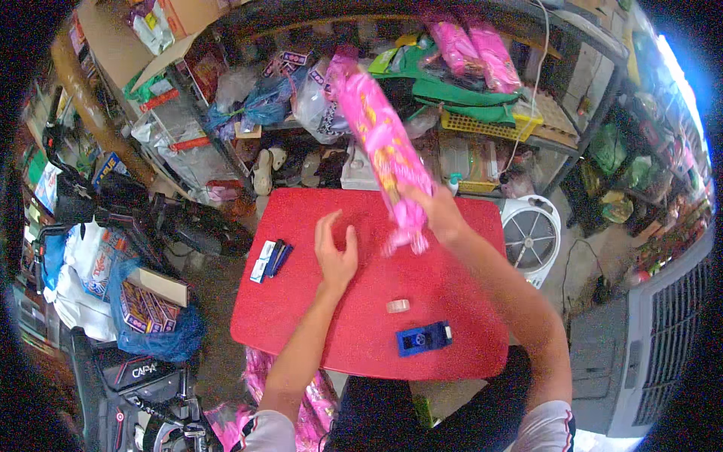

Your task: The person organizes and packages pink plastic decorative items at a red table, using a tape dispenser to seal the packages.

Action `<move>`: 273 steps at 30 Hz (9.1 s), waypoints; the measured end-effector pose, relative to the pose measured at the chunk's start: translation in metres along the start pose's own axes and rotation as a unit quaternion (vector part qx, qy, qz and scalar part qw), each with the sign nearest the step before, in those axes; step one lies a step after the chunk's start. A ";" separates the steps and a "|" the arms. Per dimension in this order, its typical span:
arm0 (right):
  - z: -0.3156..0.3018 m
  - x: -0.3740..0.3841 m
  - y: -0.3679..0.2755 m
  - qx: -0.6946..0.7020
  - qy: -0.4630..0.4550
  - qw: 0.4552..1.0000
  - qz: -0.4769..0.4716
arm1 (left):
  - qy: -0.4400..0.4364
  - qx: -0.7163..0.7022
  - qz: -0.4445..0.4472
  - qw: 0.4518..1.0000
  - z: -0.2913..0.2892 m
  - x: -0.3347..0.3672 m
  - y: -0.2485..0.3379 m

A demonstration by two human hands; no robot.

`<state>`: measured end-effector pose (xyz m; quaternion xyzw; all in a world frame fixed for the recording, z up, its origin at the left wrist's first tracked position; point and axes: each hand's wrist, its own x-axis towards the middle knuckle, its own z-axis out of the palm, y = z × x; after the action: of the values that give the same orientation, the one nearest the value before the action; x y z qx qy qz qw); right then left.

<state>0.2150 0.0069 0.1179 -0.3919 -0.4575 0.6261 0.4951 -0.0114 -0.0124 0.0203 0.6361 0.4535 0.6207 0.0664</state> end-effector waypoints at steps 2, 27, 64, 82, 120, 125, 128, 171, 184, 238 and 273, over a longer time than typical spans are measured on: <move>0.008 0.058 -0.010 0.004 0.021 0.998 -0.059 | -0.011 0.008 -0.012 1.000 -0.003 -0.001 0.003; 0.024 0.384 -0.029 -0.519 0.076 0.809 -0.266 | -0.106 -0.017 -0.085 0.991 0.006 0.005 -0.006; 0.036 0.346 0.011 -0.668 0.146 0.665 -0.301 | -0.116 -0.008 -0.082 0.990 0.014 0.005 -0.008; -0.049 -0.119 0.028 -0.599 0.039 0.792 -0.110 | -0.123 0.020 -0.066 0.990 0.016 0.000 -0.007; -0.041 -0.159 0.025 -0.602 -0.017 0.781 -0.169 | -0.360 0.378 -0.646 0.557 -0.242 -0.565 -0.083; -0.035 -0.149 0.026 -0.580 -0.036 0.796 -0.170 | -0.339 0.380 -0.618 0.599 -0.258 -0.577 -0.093; -0.028 -0.141 0.031 -0.557 -0.053 0.807 -0.189 | -0.291 0.372 -0.581 0.663 -0.309 -0.564 -0.089; -0.042 -0.159 -0.008 -0.277 -0.173 0.945 0.017 | -0.318 0.261 0.373 0.831 -0.160 0.061 0.141; -0.063 -0.150 -0.010 -0.229 -0.174 0.958 0.012 | 0.024 0.091 -0.039 0.995 -0.148 0.048 0.105; -0.045 -0.141 0.037 0.108 -0.016 0.990 0.085 | -0.160 -0.490 -0.298 0.803 0.012 0.027 0.040; 0.014 0.377 -0.104 0.011 0.298 0.952 -0.066 | -0.103 -0.223 -0.253 0.936 0.020 -0.013 -0.008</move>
<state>0.1520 0.3831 0.2071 -0.5242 -0.3073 0.4518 0.6533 0.0041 -0.0067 0.0013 0.5294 0.4399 0.5999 0.4079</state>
